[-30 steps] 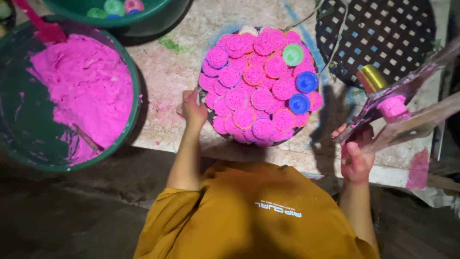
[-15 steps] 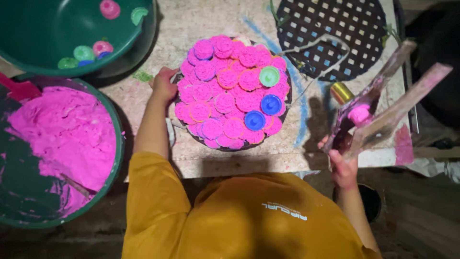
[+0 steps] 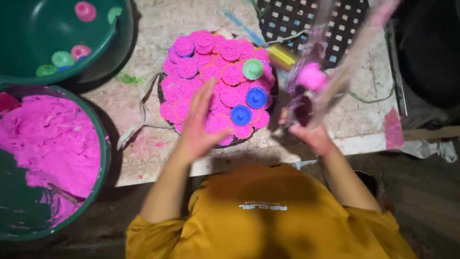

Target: The person scoops pink paste into a handheld mold, closes it, and ejects a flower-shaped candle onto a tray. They repeat this cycle, occasionally placing colored bottle caps into the tray alongside the candles.

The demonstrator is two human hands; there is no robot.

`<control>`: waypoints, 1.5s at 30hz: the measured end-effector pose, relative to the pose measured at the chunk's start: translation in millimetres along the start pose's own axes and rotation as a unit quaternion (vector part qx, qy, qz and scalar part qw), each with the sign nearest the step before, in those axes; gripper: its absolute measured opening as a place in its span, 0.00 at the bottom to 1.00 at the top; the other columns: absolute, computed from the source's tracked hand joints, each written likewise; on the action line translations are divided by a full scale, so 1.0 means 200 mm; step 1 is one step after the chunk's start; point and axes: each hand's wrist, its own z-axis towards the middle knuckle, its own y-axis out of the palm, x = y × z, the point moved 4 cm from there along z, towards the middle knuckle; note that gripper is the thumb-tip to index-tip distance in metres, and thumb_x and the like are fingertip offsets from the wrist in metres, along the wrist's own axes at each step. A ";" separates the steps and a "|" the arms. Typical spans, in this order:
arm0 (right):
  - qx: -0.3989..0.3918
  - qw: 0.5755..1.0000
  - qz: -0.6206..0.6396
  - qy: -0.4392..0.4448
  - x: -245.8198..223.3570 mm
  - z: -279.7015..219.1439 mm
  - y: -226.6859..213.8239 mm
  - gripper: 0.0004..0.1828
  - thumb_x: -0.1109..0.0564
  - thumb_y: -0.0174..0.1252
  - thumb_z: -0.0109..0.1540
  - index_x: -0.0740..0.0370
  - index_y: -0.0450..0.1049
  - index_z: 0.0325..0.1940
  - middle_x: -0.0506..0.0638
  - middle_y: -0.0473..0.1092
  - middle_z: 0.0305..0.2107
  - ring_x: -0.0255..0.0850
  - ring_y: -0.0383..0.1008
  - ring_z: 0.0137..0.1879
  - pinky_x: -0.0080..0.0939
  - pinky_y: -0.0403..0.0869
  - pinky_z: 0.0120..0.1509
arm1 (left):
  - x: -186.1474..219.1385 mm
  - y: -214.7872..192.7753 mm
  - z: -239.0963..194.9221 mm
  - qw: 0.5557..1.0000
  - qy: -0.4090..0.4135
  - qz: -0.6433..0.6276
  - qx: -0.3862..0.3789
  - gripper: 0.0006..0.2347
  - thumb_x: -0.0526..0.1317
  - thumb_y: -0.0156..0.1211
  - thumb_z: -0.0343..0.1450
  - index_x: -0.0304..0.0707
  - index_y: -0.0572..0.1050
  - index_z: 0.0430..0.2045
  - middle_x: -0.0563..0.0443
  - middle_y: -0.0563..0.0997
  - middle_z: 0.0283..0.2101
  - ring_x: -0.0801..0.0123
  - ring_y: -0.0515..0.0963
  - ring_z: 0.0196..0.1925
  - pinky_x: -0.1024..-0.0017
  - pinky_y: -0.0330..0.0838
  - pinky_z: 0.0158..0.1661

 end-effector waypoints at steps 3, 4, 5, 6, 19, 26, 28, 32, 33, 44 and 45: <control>-0.153 0.968 -0.196 -0.017 -0.10 0.05 0.23 0.37 0.56 0.69 0.58 0.66 0.64 0.68 0.54 0.68 0.62 0.46 0.67 0.69 0.51 0.63 0.72 | 0.14 0.13 -0.03 0.986 0.043 0.158 0.038 0.39 0.49 0.74 0.57 0.38 0.65 0.64 0.43 0.65 0.68 0.49 0.61 0.72 0.34 0.42 0.65; -0.216 0.957 -0.195 0.020 -0.10 0.05 0.30 0.36 0.55 0.69 0.56 0.63 0.67 0.67 0.53 0.70 0.60 0.46 0.69 0.67 0.50 0.67 0.70 | 0.12 0.15 -0.05 0.985 0.026 0.167 0.039 0.39 0.49 0.74 0.57 0.38 0.65 0.63 0.43 0.65 0.67 0.49 0.62 0.72 0.34 0.43 0.65; -0.279 0.939 -0.192 0.056 -0.10 0.05 0.35 0.36 0.54 0.70 0.54 0.60 0.69 0.65 0.52 0.72 0.58 0.46 0.71 0.65 0.49 0.71 0.67 | 0.06 0.14 -0.08 0.985 0.002 0.166 0.044 0.38 0.48 0.73 0.57 0.37 0.65 0.63 0.43 0.65 0.67 0.49 0.62 0.71 0.35 0.44 0.65; -0.313 0.933 -0.178 0.012 -0.14 0.07 0.36 0.38 0.53 0.66 0.53 0.58 0.68 0.68 0.51 0.71 0.60 0.46 0.70 0.66 0.48 0.68 0.70 | -0.02 0.14 -0.12 0.988 -0.035 0.140 0.061 0.38 0.48 0.73 0.57 0.37 0.65 0.63 0.43 0.66 0.67 0.49 0.62 0.71 0.35 0.44 0.65; -0.109 0.723 -0.681 0.042 0.22 0.48 -0.43 0.12 0.46 0.54 0.67 0.55 0.76 0.43 0.57 0.76 0.38 0.59 0.75 0.48 0.62 0.69 0.54 | -0.96 0.00 -0.97 0.836 -0.382 -0.266 0.291 0.32 0.46 0.69 0.60 0.36 0.67 0.60 0.42 0.70 0.62 0.50 0.67 0.67 0.41 0.53 0.64; -0.167 0.753 -0.634 -0.059 0.11 0.37 -0.21 0.13 0.49 0.53 0.66 0.59 0.74 0.36 0.57 0.75 0.34 0.60 0.75 0.44 0.59 0.72 0.46 | -0.97 0.02 -1.11 0.808 -0.399 -0.321 0.291 0.29 0.45 0.67 0.62 0.36 0.68 0.58 0.42 0.72 0.60 0.51 0.70 0.64 0.44 0.58 0.63; -0.185 0.757 -0.623 -0.066 0.06 0.35 -0.16 0.11 0.50 0.52 0.65 0.58 0.74 0.36 0.58 0.75 0.34 0.60 0.75 0.43 0.59 0.72 0.45 | -0.98 0.03 -1.09 0.806 -0.397 -0.332 0.288 0.28 0.44 0.67 0.62 0.36 0.68 0.58 0.42 0.72 0.60 0.51 0.71 0.64 0.45 0.59 0.63; -0.225 0.762 -0.606 -0.040 0.06 0.22 -0.10 0.12 0.49 0.52 0.65 0.58 0.74 0.35 0.57 0.75 0.34 0.59 0.75 0.43 0.58 0.73 0.45 | -0.95 0.05 -1.11 0.797 -0.401 -0.352 0.283 0.27 0.44 0.66 0.63 0.36 0.69 0.57 0.41 0.73 0.58 0.52 0.72 0.62 0.47 0.62 0.63; -0.239 0.759 -0.605 -0.029 0.08 0.18 -0.08 0.12 0.48 0.52 0.65 0.57 0.75 0.36 0.57 0.75 0.34 0.59 0.75 0.43 0.58 0.73 0.45 | -0.94 0.05 -1.12 0.794 -0.402 -0.357 0.283 0.26 0.44 0.65 0.64 0.36 0.69 0.57 0.41 0.74 0.58 0.52 0.73 0.62 0.47 0.62 0.62; -0.306 0.702 -0.642 -0.025 -0.12 0.08 0.20 0.19 0.40 0.58 0.57 0.53 0.80 0.41 0.52 0.77 0.41 0.53 0.77 0.51 0.52 0.74 0.58 | -0.67 0.06 -0.69 0.794 -0.318 -0.491 0.168 0.22 0.42 0.62 0.66 0.35 0.71 0.54 0.41 0.77 0.55 0.53 0.77 0.58 0.52 0.70 0.61; -0.246 0.674 -0.693 -0.069 -0.19 0.12 0.19 0.25 0.36 0.59 0.56 0.54 0.78 0.48 0.54 0.75 0.47 0.55 0.74 0.54 0.56 0.70 0.59 | -0.62 0.06 -0.60 0.789 -0.303 -0.509 0.161 0.21 0.42 0.62 0.66 0.35 0.71 0.54 0.41 0.77 0.54 0.53 0.77 0.58 0.53 0.70 0.61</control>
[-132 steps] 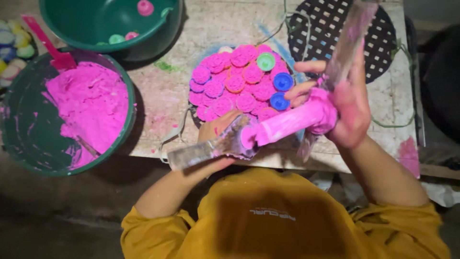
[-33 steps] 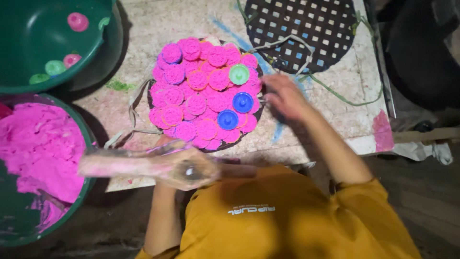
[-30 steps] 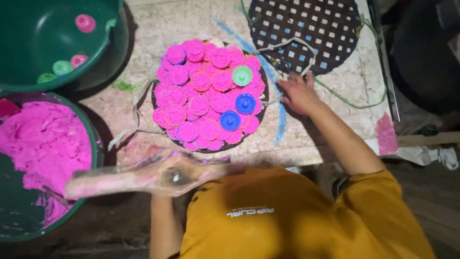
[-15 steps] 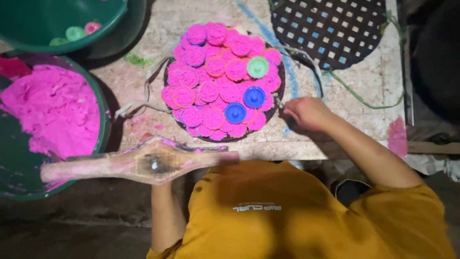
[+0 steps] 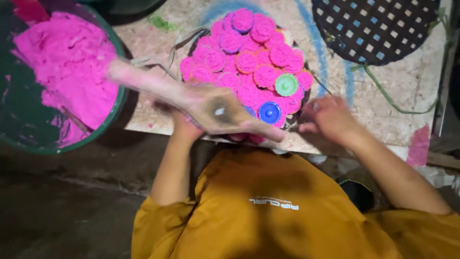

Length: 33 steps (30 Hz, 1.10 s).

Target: The person scoops pink paste into a handheld mold, closes it, and ejects a flower-shaped candle onto a tray. They repeat this cycle, occasionally placing colored bottle caps into the tray alongside the candles.

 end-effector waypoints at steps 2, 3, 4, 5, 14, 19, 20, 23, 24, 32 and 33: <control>0.074 0.989 0.127 -0.017 0.04 0.00 -0.13 0.38 0.31 0.56 0.61 0.57 0.67 0.67 0.56 0.68 0.59 0.55 0.68 0.64 0.55 0.65 0.67 | 0.07 0.22 0.03 0.998 0.005 -0.044 -0.048 0.21 0.41 0.62 0.67 0.35 0.71 0.53 0.41 0.78 0.54 0.54 0.78 0.57 0.53 0.72 0.61; 0.084 0.943 0.319 -0.052 0.05 0.00 -0.16 0.45 0.30 0.51 0.67 0.60 0.58 0.80 0.58 0.64 0.66 0.53 0.65 0.70 0.50 0.63 0.74 | 0.10 0.34 0.03 0.995 0.013 -0.061 -0.074 0.20 0.41 0.61 0.67 0.34 0.71 0.53 0.40 0.78 0.53 0.54 0.79 0.57 0.54 0.72 0.61; 0.026 0.917 0.389 -0.080 0.04 0.01 -0.16 0.47 0.28 0.52 0.66 0.62 0.56 0.79 0.58 0.62 0.67 0.52 0.62 0.71 0.51 0.61 0.74 | 0.13 0.45 0.02 0.993 0.024 -0.067 -0.097 0.20 0.41 0.61 0.67 0.34 0.71 0.53 0.40 0.78 0.53 0.54 0.79 0.56 0.54 0.73 0.61; -0.032 0.883 0.456 -0.106 0.02 0.01 -0.16 0.50 0.27 0.53 0.64 0.64 0.54 0.78 0.59 0.61 0.68 0.51 0.60 0.72 0.51 0.58 0.74 | 0.16 0.56 0.01 0.992 0.039 -0.057 -0.110 0.19 0.41 0.61 0.68 0.34 0.71 0.53 0.40 0.79 0.53 0.54 0.79 0.56 0.55 0.74 0.61; -0.340 0.663 0.667 0.025 -0.02 -0.13 -0.05 0.53 0.21 0.41 0.61 0.70 0.60 0.70 0.65 0.73 0.53 0.54 0.76 0.60 0.54 0.71 0.69 | 0.49 0.76 -0.08 0.861 0.159 -0.251 -0.413 0.40 0.64 0.62 0.66 0.49 0.58 0.71 0.52 0.65 0.75 0.65 0.58 0.77 0.60 0.53 0.77; -0.373 0.712 0.591 0.072 0.05 -0.15 0.02 0.50 0.21 0.34 0.60 0.68 0.70 0.60 0.63 0.77 0.46 0.54 0.81 0.52 0.55 0.79 0.60 | 0.24 0.73 0.03 0.844 0.159 -0.338 -0.385 0.30 0.61 0.52 0.75 0.38 0.65 0.66 0.47 0.75 0.53 0.59 0.72 0.62 0.60 0.61 0.66; -0.367 0.748 0.542 0.109 0.10 -0.14 0.00 0.50 0.22 0.31 0.59 0.66 0.73 0.58 0.61 0.77 0.44 0.53 0.82 0.50 0.54 0.81 0.57 | 0.20 0.72 0.06 0.851 0.163 -0.347 -0.360 0.26 0.58 0.53 0.77 0.37 0.67 0.63 0.48 0.75 0.50 0.61 0.73 0.59 0.61 0.62 0.64; -0.345 0.795 0.479 0.143 0.14 -0.06 -0.05 0.49 0.24 0.26 0.61 0.65 0.76 0.54 0.58 0.79 0.40 0.49 0.82 0.47 0.50 0.79 0.54 | 0.15 0.67 0.14 0.865 0.178 -0.370 -0.288 0.17 0.53 0.53 0.78 0.37 0.69 0.50 0.50 0.74 0.43 0.63 0.74 0.52 0.61 0.64 0.61; -0.335 0.803 0.472 0.142 0.14 -0.03 -0.06 0.49 0.24 0.24 0.63 0.65 0.76 0.53 0.57 0.80 0.38 0.47 0.81 0.46 0.48 0.77 0.54 | 0.15 0.65 0.17 0.866 0.189 -0.375 -0.272 0.16 0.52 0.53 0.78 0.38 0.70 0.46 0.51 0.74 0.42 0.63 0.74 0.51 0.61 0.65 0.61; -0.271 0.871 0.381 0.150 -0.02 0.06 -0.03 0.49 0.25 0.27 0.64 0.66 0.83 0.37 0.60 0.80 0.28 0.48 0.79 0.37 0.46 0.75 0.46 | 0.12 0.49 0.25 0.850 0.204 -0.410 -0.260 0.15 0.55 0.52 0.74 0.44 0.68 0.40 0.56 0.72 0.39 0.68 0.71 0.45 0.64 0.66 0.55; -0.270 0.869 0.381 0.164 -0.02 0.06 -0.03 0.49 0.25 0.29 0.64 0.67 0.83 0.36 0.62 0.80 0.28 0.49 0.79 0.36 0.46 0.75 0.46 | 0.11 0.48 0.26 0.848 0.200 -0.414 -0.263 0.15 0.55 0.52 0.74 0.45 0.68 0.39 0.56 0.72 0.39 0.68 0.70 0.45 0.65 0.66 0.54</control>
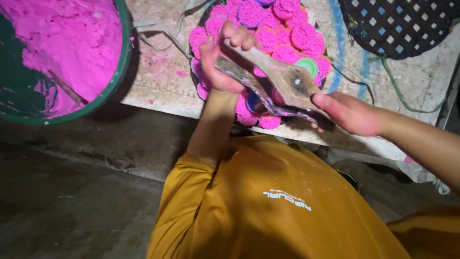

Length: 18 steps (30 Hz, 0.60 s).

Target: The person scoops pink paste into a handheld mold, closes it, and ejects a flower-shaped candle onto a tray. They repeat this cycle, occasionally placing colored bottle caps into the tray alongside the candles.

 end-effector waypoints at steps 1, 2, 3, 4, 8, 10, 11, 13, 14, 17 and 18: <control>0.027 0.999 -0.031 0.002 0.00 -0.01 -0.01 0.47 0.25 0.30 0.65 0.69 0.81 0.37 0.62 0.78 0.29 0.50 0.78 0.37 0.47 0.74 0.46 | -0.01 -0.01 0.00 1.000 -0.002 -0.007 -0.001 0.14 0.55 0.52 0.74 0.45 0.68 0.38 0.56 0.72 0.38 0.68 0.70 0.45 0.66 0.66 0.53; 0.054 0.997 -0.061 0.003 -0.01 -0.02 -0.03 0.46 0.25 0.32 0.66 0.70 0.79 0.39 0.62 0.76 0.31 0.50 0.76 0.39 0.48 0.73 0.47 | -0.02 -0.02 0.00 1.000 -0.004 -0.014 -0.001 0.14 0.54 0.52 0.74 0.45 0.68 0.38 0.57 0.72 0.38 0.68 0.70 0.45 0.67 0.66 0.53; 0.082 0.992 -0.091 0.006 -0.01 -0.03 -0.04 0.46 0.25 0.34 0.66 0.71 0.77 0.40 0.63 0.74 0.33 0.51 0.75 0.40 0.49 0.73 0.47 | -0.03 -0.02 0.01 1.000 -0.005 -0.015 -0.006 0.13 0.54 0.52 0.74 0.45 0.68 0.38 0.57 0.71 0.38 0.68 0.69 0.44 0.67 0.66 0.52; 0.091 0.992 -0.090 -0.018 -0.02 -0.03 -0.04 0.45 0.25 0.34 0.66 0.70 0.76 0.43 0.62 0.75 0.33 0.49 0.75 0.40 0.49 0.72 0.48 | -0.03 -0.02 0.01 1.000 -0.005 -0.016 -0.010 0.13 0.53 0.52 0.74 0.45 0.68 0.37 0.57 0.71 0.37 0.68 0.69 0.43 0.67 0.66 0.51; 0.118 0.985 -0.075 -0.104 -0.09 0.02 -0.01 0.43 0.26 0.35 0.65 0.68 0.74 0.51 0.60 0.75 0.31 0.46 0.73 0.38 0.48 0.70 0.46 | 0.02 0.01 0.07 0.999 -0.011 -0.002 -0.037 0.14 0.55 0.51 0.75 0.45 0.68 0.37 0.56 0.71 0.36 0.70 0.70 0.40 0.72 0.67 0.45; 0.106 0.987 -0.046 -0.109 -0.09 0.04 0.04 0.42 0.26 0.34 0.65 0.68 0.75 0.47 0.59 0.75 0.28 0.46 0.73 0.36 0.48 0.70 0.43 | 0.06 0.01 0.06 0.999 -0.015 0.011 -0.035 0.15 0.56 0.50 0.75 0.44 0.68 0.36 0.56 0.71 0.35 0.68 0.70 0.41 0.70 0.67 0.47; 0.092 0.991 -0.024 -0.095 -0.07 0.04 0.07 0.42 0.26 0.34 0.65 0.67 0.76 0.43 0.59 0.74 0.26 0.46 0.73 0.34 0.47 0.71 0.42 | 0.06 0.01 0.05 0.999 -0.017 0.017 -0.034 0.15 0.56 0.50 0.75 0.44 0.68 0.36 0.56 0.71 0.35 0.68 0.70 0.42 0.70 0.67 0.48; 0.066 0.996 0.012 -0.066 -0.04 0.03 0.09 0.43 0.26 0.33 0.65 0.67 0.77 0.37 0.57 0.75 0.23 0.46 0.73 0.32 0.47 0.71 0.39 | 0.05 0.01 0.03 0.999 -0.006 0.022 -0.026 0.16 0.57 0.49 0.75 0.44 0.68 0.37 0.56 0.71 0.35 0.67 0.70 0.42 0.70 0.67 0.48; 0.054 0.997 0.025 -0.051 -0.02 0.02 0.09 0.43 0.26 0.33 0.64 0.67 0.78 0.35 0.57 0.75 0.22 0.46 0.74 0.30 0.47 0.71 0.38 | 0.04 0.00 0.03 0.999 0.000 0.025 -0.022 0.16 0.57 0.49 0.76 0.44 0.68 0.37 0.55 0.71 0.35 0.67 0.70 0.42 0.69 0.67 0.48; 0.075 0.997 -0.014 -0.021 0.02 -0.01 0.02 0.44 0.26 0.33 0.65 0.68 0.77 0.34 0.57 0.73 0.21 0.46 0.73 0.30 0.48 0.71 0.37 | -0.04 -0.02 0.02 1.000 -0.006 0.020 0.019 0.14 0.54 0.49 0.74 0.44 0.68 0.36 0.56 0.71 0.35 0.67 0.70 0.42 0.68 0.67 0.47; 0.092 0.995 -0.039 -0.013 0.03 -0.01 0.00 0.44 0.27 0.33 0.65 0.68 0.77 0.34 0.57 0.72 0.21 0.47 0.72 0.30 0.48 0.71 0.38 | -0.06 -0.03 0.03 1.000 -0.005 0.014 0.015 0.14 0.54 0.49 0.74 0.44 0.68 0.36 0.56 0.71 0.35 0.67 0.70 0.42 0.68 0.68 0.47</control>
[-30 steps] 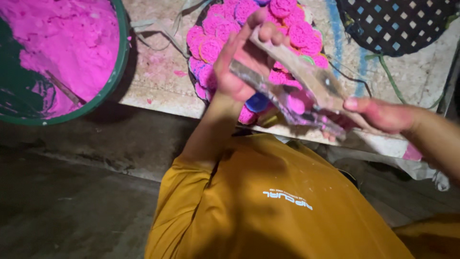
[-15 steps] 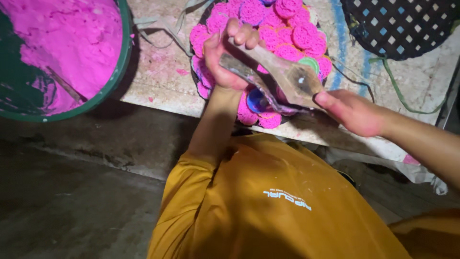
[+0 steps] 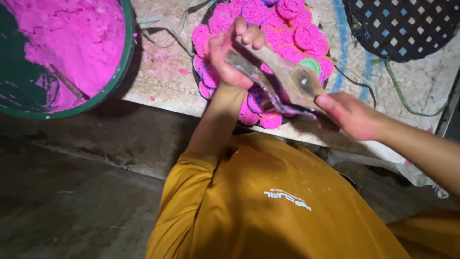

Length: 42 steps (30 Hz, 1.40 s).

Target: The person scoops pink paste into a handheld mold, closes it, and ejects a flower-shaped candle onto a tray. They repeat this cycle, occasionally placing colored bottle caps into the tray alongside the candles.

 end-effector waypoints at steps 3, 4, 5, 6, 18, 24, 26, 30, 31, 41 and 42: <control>0.057 0.996 -0.061 -0.042 -0.01 0.03 -0.02 0.43 0.26 0.34 0.67 0.69 0.74 0.37 0.59 0.70 0.21 0.47 0.70 0.31 0.47 0.68 0.40 | 0.00 0.00 0.05 1.000 0.000 0.000 -0.021 0.15 0.55 0.49 0.74 0.44 0.67 0.36 0.56 0.71 0.34 0.67 0.71 0.41 0.67 0.68 0.47; 0.066 0.994 -0.052 -0.070 -0.03 0.04 -0.01 0.43 0.26 0.34 0.67 0.70 0.74 0.38 0.58 0.70 0.22 0.47 0.70 0.32 0.47 0.68 0.40 | 0.02 0.00 0.07 0.999 0.001 0.012 -0.033 0.15 0.55 0.48 0.75 0.43 0.68 0.36 0.56 0.71 0.34 0.67 0.71 0.41 0.67 0.68 0.47; 0.075 0.991 -0.042 -0.100 -0.05 0.06 0.01 0.43 0.26 0.34 0.68 0.70 0.73 0.39 0.58 0.70 0.22 0.47 0.69 0.32 0.47 0.68 0.40 | 0.05 0.01 0.08 0.999 0.002 0.025 -0.044 0.15 0.56 0.48 0.75 0.43 0.68 0.37 0.56 0.71 0.34 0.67 0.71 0.41 0.68 0.68 0.47; 0.083 0.988 -0.032 -0.130 -0.07 0.06 0.03 0.43 0.26 0.34 0.68 0.71 0.73 0.40 0.58 0.70 0.23 0.46 0.69 0.33 0.47 0.68 0.40 | 0.07 0.01 0.09 0.998 -0.005 0.020 -0.051 0.16 0.56 0.48 0.75 0.43 0.68 0.37 0.56 0.71 0.34 0.67 0.71 0.41 0.68 0.68 0.47; 0.085 0.992 -0.040 -0.079 -0.04 0.05 -0.02 0.41 0.27 0.35 0.68 0.67 0.70 0.26 0.54 0.66 0.17 0.44 0.66 0.27 0.49 0.67 0.36 | 0.01 -0.02 0.10 0.999 0.016 0.035 -0.029 0.17 0.58 0.46 0.74 0.43 0.66 0.36 0.57 0.69 0.33 0.68 0.70 0.39 0.66 0.67 0.46; 0.044 0.999 0.001 -0.019 -0.03 0.05 0.01 0.41 0.29 0.33 0.67 0.65 0.73 0.26 0.56 0.71 0.17 0.45 0.70 0.25 0.50 0.69 0.34 | 0.02 -0.02 0.11 0.999 0.009 0.042 -0.022 0.17 0.58 0.45 0.75 0.43 0.66 0.36 0.56 0.68 0.33 0.67 0.70 0.40 0.67 0.67 0.46; 0.069 0.996 -0.009 -0.048 -0.04 0.04 -0.02 0.41 0.28 0.33 0.68 0.66 0.72 0.26 0.56 0.70 0.17 0.44 0.71 0.25 0.49 0.71 0.34 | -0.01 0.00 0.12 0.999 0.009 0.033 -0.009 0.17 0.57 0.44 0.75 0.42 0.66 0.35 0.55 0.67 0.32 0.67 0.70 0.39 0.64 0.68 0.45; 0.117 0.988 0.006 -0.100 -0.05 0.05 -0.06 0.42 0.26 0.34 0.67 0.68 0.73 0.33 0.55 0.72 0.21 0.42 0.73 0.29 0.46 0.73 0.37 | 0.02 0.06 0.18 0.994 -0.008 0.105 -0.034 0.20 0.58 0.42 0.74 0.38 0.70 0.39 0.53 0.74 0.38 0.65 0.74 0.45 0.63 0.71 0.52; 0.108 0.985 0.004 -0.132 -0.05 0.05 -0.05 0.42 0.26 0.32 0.67 0.67 0.73 0.39 0.55 0.71 0.23 0.42 0.73 0.30 0.45 0.72 0.38 | 0.05 0.04 0.16 0.989 -0.023 0.147 -0.013 0.23 0.58 0.41 0.73 0.36 0.71 0.42 0.51 0.76 0.42 0.64 0.75 0.49 0.65 0.70 0.54; 0.070 0.960 0.162 -0.216 0.12 0.06 0.03 0.44 0.22 0.32 0.68 0.65 0.74 0.45 0.50 0.70 0.28 0.38 0.70 0.34 0.39 0.70 0.38 | 0.03 -0.28 -0.48 0.725 -0.348 0.588 0.083 0.27 0.49 0.34 0.77 0.35 0.55 0.71 0.52 0.84 0.49 0.73 0.73 0.25 0.76 0.63 0.25; 0.090 0.958 0.156 -0.224 0.13 0.06 0.02 0.44 0.22 0.31 0.69 0.64 0.73 0.44 0.49 0.70 0.28 0.37 0.71 0.34 0.38 0.70 0.39 | 0.03 -0.24 -0.52 0.661 -0.318 0.679 0.033 0.27 0.50 0.35 0.77 0.35 0.55 0.71 0.52 0.84 0.50 0.73 0.74 0.29 0.74 0.63 0.29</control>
